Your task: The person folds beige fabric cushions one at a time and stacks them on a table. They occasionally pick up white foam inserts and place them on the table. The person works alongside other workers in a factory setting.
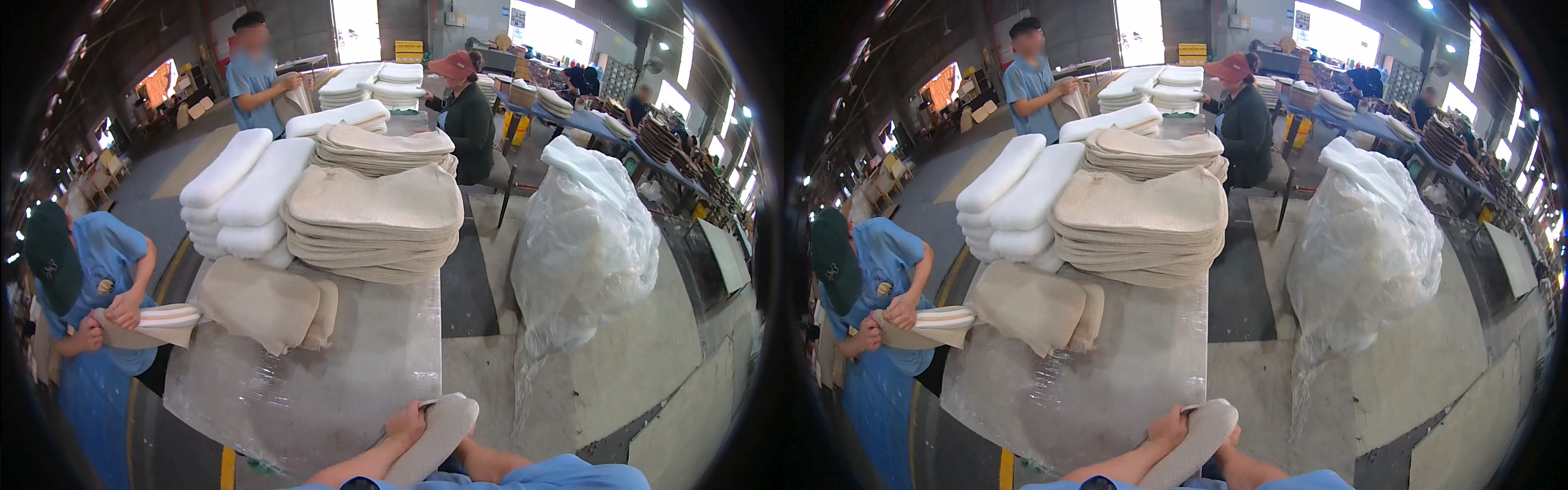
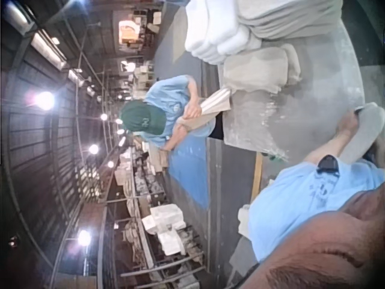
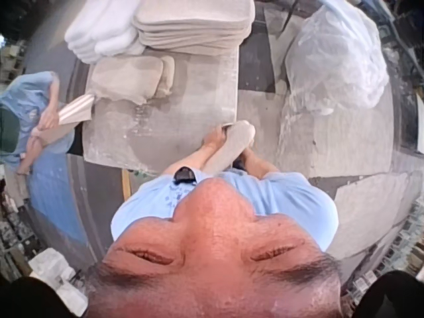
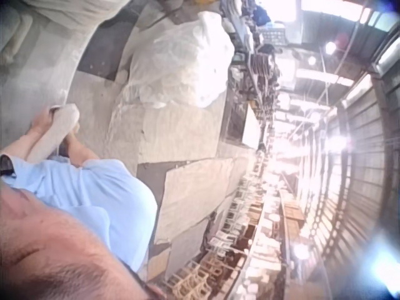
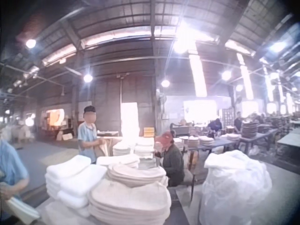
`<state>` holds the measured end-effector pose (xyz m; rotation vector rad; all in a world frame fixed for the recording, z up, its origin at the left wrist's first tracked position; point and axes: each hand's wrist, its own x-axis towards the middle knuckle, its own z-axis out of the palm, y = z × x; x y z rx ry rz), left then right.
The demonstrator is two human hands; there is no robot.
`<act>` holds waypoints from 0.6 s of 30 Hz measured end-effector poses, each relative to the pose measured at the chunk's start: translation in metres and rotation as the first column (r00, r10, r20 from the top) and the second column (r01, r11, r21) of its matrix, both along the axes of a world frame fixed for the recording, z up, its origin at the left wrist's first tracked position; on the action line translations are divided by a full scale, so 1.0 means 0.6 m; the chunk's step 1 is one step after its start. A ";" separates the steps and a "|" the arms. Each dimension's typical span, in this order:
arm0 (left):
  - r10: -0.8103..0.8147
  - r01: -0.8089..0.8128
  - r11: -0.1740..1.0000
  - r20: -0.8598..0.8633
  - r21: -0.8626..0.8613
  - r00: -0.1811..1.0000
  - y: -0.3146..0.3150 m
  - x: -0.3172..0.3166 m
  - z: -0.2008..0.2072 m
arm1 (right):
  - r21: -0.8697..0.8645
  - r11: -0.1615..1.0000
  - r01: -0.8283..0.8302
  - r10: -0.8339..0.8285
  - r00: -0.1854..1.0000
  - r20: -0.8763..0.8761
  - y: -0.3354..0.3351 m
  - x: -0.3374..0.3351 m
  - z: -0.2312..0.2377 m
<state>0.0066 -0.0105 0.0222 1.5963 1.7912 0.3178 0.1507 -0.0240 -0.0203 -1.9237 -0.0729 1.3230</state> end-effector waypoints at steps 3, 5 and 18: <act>-0.089 0.091 0.996 0.047 -0.028 0.995 0.021 -0.003 0.011 | 0.021 1.000 0.010 -0.010 1.000 -0.006 -0.003 0.009 0.006; -0.101 0.101 0.995 0.021 -0.011 0.995 0.022 0.006 0.021 | 0.032 0.999 0.017 -0.016 1.000 -0.016 -0.006 0.012 0.006; -0.354 0.349 0.931 -0.033 -0.103 0.935 -0.019 0.096 -0.033 | 0.000 0.999 0.045 -0.045 0.998 -0.041 -0.100 0.075 -0.051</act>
